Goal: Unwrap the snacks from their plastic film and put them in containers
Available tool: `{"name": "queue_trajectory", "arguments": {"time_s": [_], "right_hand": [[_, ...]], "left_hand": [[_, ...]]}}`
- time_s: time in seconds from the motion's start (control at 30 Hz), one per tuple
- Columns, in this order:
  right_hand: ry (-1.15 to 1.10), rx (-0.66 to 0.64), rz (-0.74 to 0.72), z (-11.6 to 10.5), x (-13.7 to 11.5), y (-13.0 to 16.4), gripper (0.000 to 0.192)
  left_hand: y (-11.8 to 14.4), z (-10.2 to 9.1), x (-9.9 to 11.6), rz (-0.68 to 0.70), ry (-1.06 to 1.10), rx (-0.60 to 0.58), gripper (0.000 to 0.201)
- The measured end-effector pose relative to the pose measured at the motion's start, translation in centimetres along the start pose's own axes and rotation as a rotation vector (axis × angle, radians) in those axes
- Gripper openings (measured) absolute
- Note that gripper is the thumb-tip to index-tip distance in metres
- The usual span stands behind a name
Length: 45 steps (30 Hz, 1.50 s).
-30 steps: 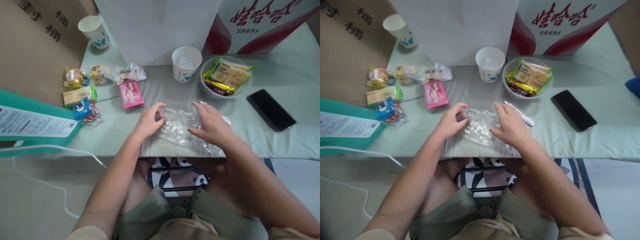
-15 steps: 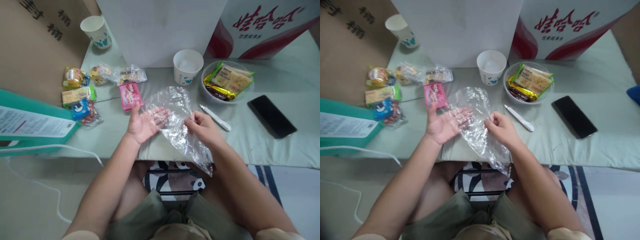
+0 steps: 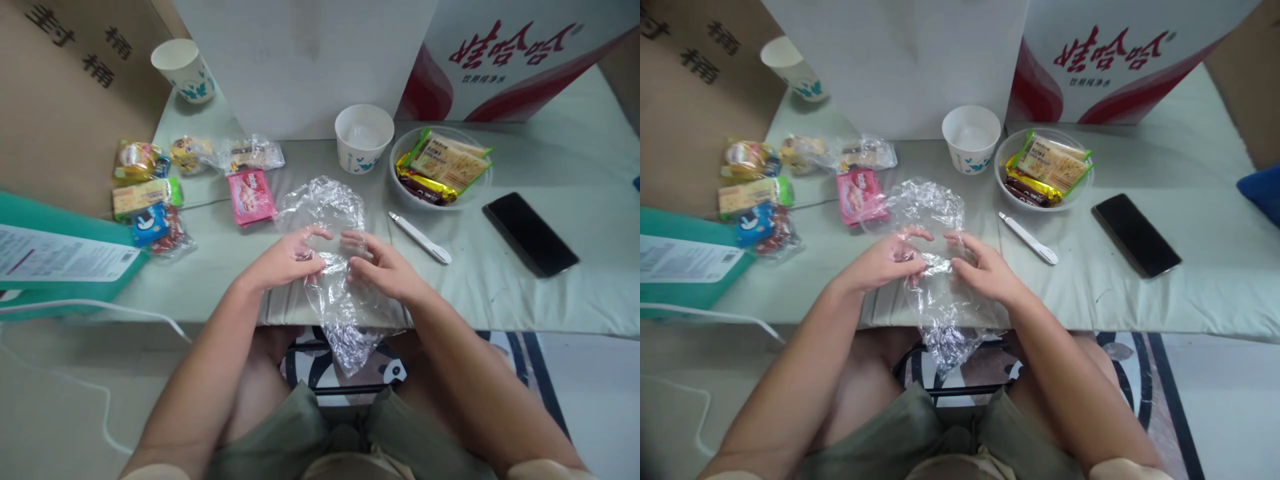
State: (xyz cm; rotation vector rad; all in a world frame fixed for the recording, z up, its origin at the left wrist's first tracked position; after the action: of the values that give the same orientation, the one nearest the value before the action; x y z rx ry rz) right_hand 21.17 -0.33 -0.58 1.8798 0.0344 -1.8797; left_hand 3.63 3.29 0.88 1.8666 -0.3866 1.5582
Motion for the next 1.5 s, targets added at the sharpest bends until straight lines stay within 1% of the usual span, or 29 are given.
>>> {"name": "queue_trajectory", "arguments": {"time_s": [0.07,0.17,0.2,0.27,0.33,0.4,0.47,0.53,0.57,0.6,0.7,0.77,0.83,0.87,0.93,1.0,1.03,1.1,1.13,1.2,1.27,1.3,1.33,1.37,1.4,1.43,1.47,1.5], "right_hand": [[-0.032,0.040,-0.059,0.1,-0.1,-0.2,0.043],[-0.123,0.135,-0.107,0.0,0.1,-0.4,0.021],[-0.165,0.171,-0.124,-0.1,0.3,-0.5,0.021],[-0.236,0.222,-0.157,-0.3,0.5,-0.6,0.032],[-0.261,0.264,-0.185,-0.5,0.7,-0.7,0.041],[-0.236,0.313,-0.199,-1.0,0.8,-0.7,0.041],[-0.199,0.361,-0.183,-1.7,0.7,-0.7,0.034],[-0.206,0.378,-0.154,-2.3,0.6,-0.7,0.024],[-0.234,0.371,-0.137,-2.5,0.5,-0.7,0.021],[-0.273,0.359,-0.127,-2.7,0.4,-0.7,0.023],[-0.366,0.319,-0.131,-3.2,0.2,-0.9,0.046],[-0.358,0.300,-0.131,-3.4,0.1,-1.0,0.054],[-0.268,0.284,-0.135,-3.4,-0.1,-1.0,0.047],[-0.179,0.280,-0.164,-3.4,-0.4,-0.8,0.040],[0.088,0.268,-0.296,-3.1,-1.6,-0.2,0.027],[0.391,0.214,-0.470,-2.0,-2.9,0.7,0.015],[0.519,0.177,-0.538,-1.5,-3.3,1.2,0.012],[0.691,0.138,-0.596,-0.9,-3.2,1.8,0.017],[0.736,0.147,-0.593,-0.9,-3.0,1.9,0.018],[0.738,0.228,-0.555,-1.8,-2.3,1.7,0.016],[0.589,0.333,-0.514,-3.1,-1.6,1.2,0.010],[0.464,0.361,-0.488,-3.7,-1.1,0.9,0.016],[0.326,0.364,-0.451,-4.0,-0.7,0.5,0.033],[0.192,0.340,-0.406,-4.1,-0.3,0.1,0.055],[0.078,0.288,-0.353,-3.9,0.1,-0.4,0.076],[-0.008,0.217,-0.298,-3.3,0.2,-0.7,0.092],[-0.062,0.138,-0.243,-2.6,0.3,-0.9,0.099],[-0.088,0.058,-0.187,-1.8,0.3,-1.0,0.096]], "left_hand": [[0.3,-0.5,0.0,0.039,-0.006,0.021,0.044],[0.4,-1.5,-0.1,0.130,0.080,0.176,0.034],[0.4,-1.7,0.0,0.179,0.122,0.231,0.030],[0.5,-2.0,0.2,0.275,0.188,0.313,0.027],[0.6,-2.0,0.5,0.334,0.199,0.337,0.027],[0.8,-1.9,0.7,0.350,0.154,0.322,0.025],[1.0,-2.0,0.9,0.348,0.077,0.301,0.021],[1.3,-2.2,1.2,0.359,-0.010,0.296,0.019],[1.5,-2.3,1.5,0.381,-0.052,0.292,0.021],[1.6,-2.2,1.8,0.416,-0.087,0.290,0.027],[2.0,-1.9,2.4,0.498,-0.166,0.321,0.048],[2.0,-1.6,2.7,0.507,-0.226,0.370,0.057],[1.9,-1.2,2.8,0.496,-0.292,0.412,0.057],[1.8,-1.2,2.8,0.500,-0.322,0.433,0.052],[1.7,-1.3,2.8,0.502,-0.363,0.488,0.034],[1.4,-1.7,2.4,0.466,-0.363,0.552,0.013],[1.3,-2.0,2.1,0.440,-0.341,0.581,0.007],[0.9,-2.6,1.4,0.390,-0.253,0.629,0.010],[0.7,-2.8,1.1,0.376,-0.199,0.649,0.011],[0.4,-3.1,0.5,0.364,-0.091,0.668,0.014],[0.1,-2.9,0.2,0.367,-0.004,0.637,0.014],[0.0,-2.7,0.2,0.373,0.039,0.599,0.015],[-0.1,-2.4,0.3,0.378,0.088,0.549,0.019],[-0.1,-2.1,0.4,0.383,0.146,0.491,0.024],[-0.1,-1.8,0.6,0.387,0.211,0.434,0.030],[-0.1,-1.6,0.8,0.387,0.280,0.381,0.037],[0.1,-1.4,1.0,0.387,0.349,0.336,0.045],[0.2,-1.2,1.1,0.385,0.414,0.299,0.055]]}}
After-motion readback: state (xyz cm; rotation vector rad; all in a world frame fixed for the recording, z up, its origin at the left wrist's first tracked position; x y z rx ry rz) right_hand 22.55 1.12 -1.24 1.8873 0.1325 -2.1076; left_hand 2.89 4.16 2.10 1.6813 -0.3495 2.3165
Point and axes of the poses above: each hand's wrist, its own y-axis away from the middle knuckle, its own z-axis out of the palm, x = y × z, the point moved 6 cm from there along -y, towards the middle knuckle, and after that the axes turned 2 degrees about -x, right-handed, at the moved point
